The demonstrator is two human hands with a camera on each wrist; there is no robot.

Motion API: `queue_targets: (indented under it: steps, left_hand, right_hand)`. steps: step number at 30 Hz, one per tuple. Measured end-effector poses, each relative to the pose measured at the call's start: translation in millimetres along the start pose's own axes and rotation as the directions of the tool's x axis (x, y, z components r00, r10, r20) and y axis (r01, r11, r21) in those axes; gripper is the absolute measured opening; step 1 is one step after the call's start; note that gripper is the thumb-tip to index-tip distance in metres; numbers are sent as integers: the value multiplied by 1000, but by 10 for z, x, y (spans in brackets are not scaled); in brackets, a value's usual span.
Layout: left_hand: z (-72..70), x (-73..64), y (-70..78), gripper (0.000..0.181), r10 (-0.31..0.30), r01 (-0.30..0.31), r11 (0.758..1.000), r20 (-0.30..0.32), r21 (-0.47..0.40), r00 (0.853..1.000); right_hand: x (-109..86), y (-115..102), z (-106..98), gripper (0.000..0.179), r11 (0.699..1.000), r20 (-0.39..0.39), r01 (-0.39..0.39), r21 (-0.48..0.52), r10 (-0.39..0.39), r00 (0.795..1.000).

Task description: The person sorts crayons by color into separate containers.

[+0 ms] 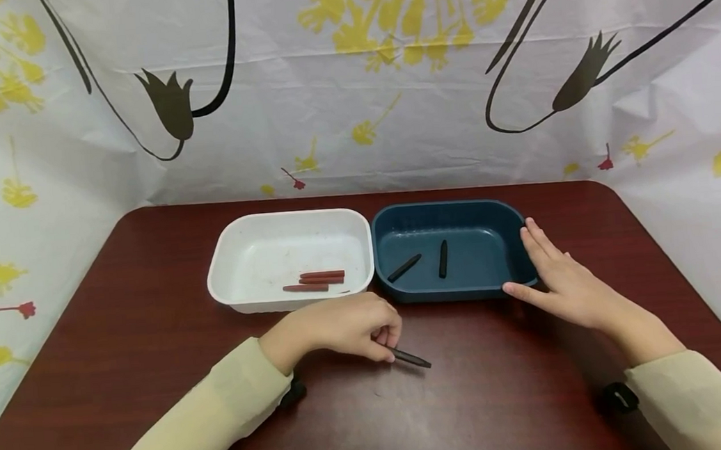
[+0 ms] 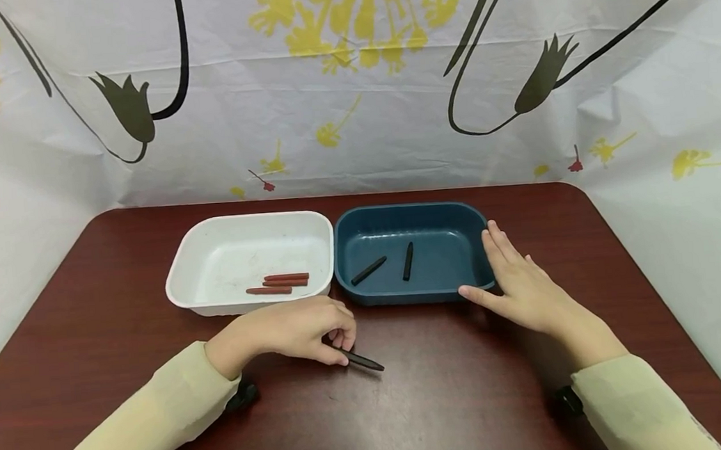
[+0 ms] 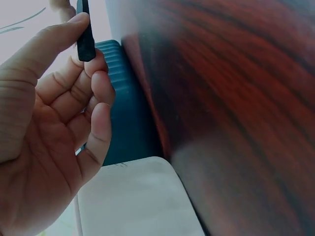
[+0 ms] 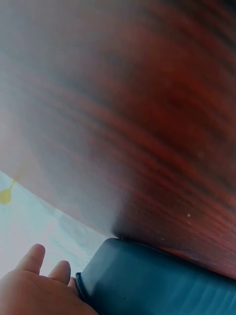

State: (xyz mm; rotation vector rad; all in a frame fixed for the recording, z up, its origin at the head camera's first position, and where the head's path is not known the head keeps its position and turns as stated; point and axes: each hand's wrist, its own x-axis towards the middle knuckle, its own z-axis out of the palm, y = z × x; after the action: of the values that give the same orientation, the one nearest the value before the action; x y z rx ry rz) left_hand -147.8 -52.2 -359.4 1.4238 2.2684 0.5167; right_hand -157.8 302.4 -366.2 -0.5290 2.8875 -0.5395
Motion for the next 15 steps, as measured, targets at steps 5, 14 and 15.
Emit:
queue_targets:
  steps: [5,14,15]
  left_hand:
    - [-28,17,16,11,19,-19,1000,-25,-1,999]
    - [-93,44,66,12,22,-22,1000,-49,1,999]
    - [-101,48,73,12,20,-20,1000,-51,-2,998]
  right_hand:
    - [-8,9,7,94,1000,-4,1,-1,-1,1000]
    - [-6,10,15,94,1000,-6,0,15,0,1000]
    - [-7,9,19,94,1000,-6,0,17,0,1000]
